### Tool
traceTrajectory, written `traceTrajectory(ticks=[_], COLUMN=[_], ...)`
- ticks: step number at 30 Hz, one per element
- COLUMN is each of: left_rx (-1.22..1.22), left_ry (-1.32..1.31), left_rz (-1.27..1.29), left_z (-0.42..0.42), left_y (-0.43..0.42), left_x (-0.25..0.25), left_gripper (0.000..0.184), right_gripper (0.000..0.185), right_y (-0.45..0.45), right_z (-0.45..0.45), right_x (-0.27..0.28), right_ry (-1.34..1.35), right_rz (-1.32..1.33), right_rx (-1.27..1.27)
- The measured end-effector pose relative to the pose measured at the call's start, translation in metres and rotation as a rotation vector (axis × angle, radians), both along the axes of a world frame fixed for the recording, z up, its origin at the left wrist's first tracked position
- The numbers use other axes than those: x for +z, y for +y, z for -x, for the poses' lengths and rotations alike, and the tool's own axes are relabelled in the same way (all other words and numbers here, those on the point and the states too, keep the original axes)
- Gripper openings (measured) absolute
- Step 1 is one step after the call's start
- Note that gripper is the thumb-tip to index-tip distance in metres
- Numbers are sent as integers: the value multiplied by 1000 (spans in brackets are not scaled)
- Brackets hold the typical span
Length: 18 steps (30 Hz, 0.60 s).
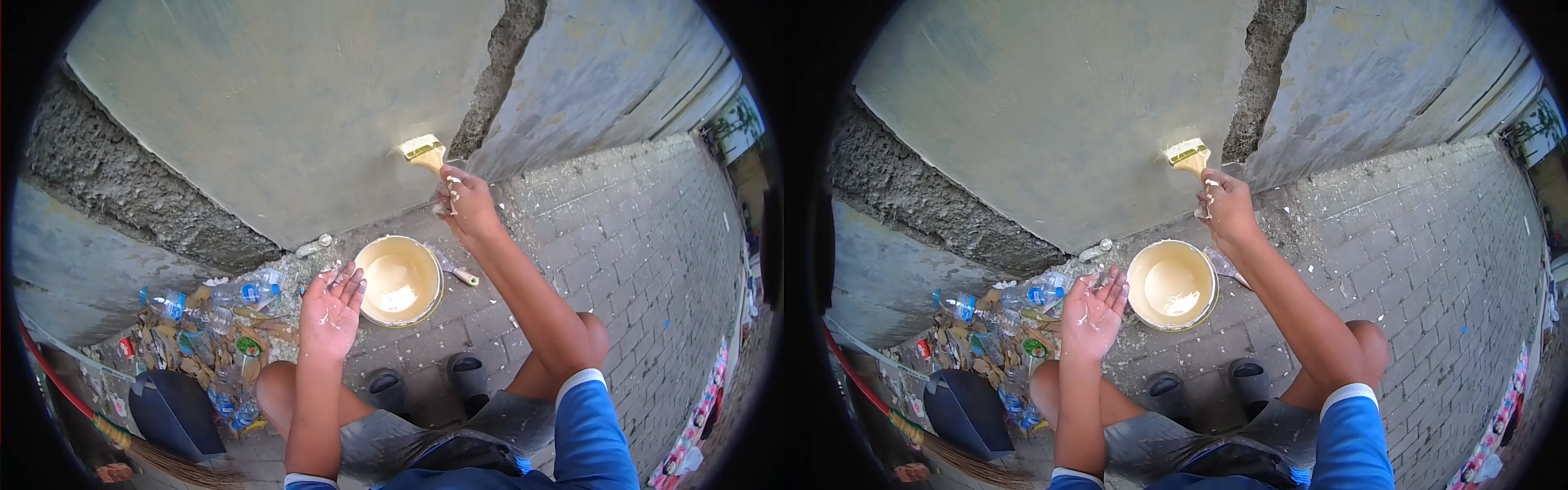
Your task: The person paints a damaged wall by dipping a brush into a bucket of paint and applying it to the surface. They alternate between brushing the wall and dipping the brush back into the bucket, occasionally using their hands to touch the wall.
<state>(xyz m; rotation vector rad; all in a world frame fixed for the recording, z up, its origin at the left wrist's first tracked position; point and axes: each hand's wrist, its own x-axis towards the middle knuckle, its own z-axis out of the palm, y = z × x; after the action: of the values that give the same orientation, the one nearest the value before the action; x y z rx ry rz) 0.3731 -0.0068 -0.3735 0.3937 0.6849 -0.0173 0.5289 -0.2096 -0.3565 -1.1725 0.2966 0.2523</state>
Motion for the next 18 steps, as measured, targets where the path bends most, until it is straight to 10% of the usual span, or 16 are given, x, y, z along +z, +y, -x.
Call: traceTrajectory(ticks=[4, 12, 18], left_rx=[30, -92, -250], left_ry=[43, -14, 68], left_rz=[-38, -428, -925], left_z=[-15, -75, -88], left_y=[8, 13, 9], left_x=[-16, -82, -107], left_gripper=[20, 34, 37], right_gripper=[17, 20, 21], right_y=[-10, -13, 6], right_z=[22, 22, -9], right_x=[34, -141, -60], right_ry=[-129, 276, -4], right_rz=[-69, 102, -25], right_rx=[34, -32, -16])
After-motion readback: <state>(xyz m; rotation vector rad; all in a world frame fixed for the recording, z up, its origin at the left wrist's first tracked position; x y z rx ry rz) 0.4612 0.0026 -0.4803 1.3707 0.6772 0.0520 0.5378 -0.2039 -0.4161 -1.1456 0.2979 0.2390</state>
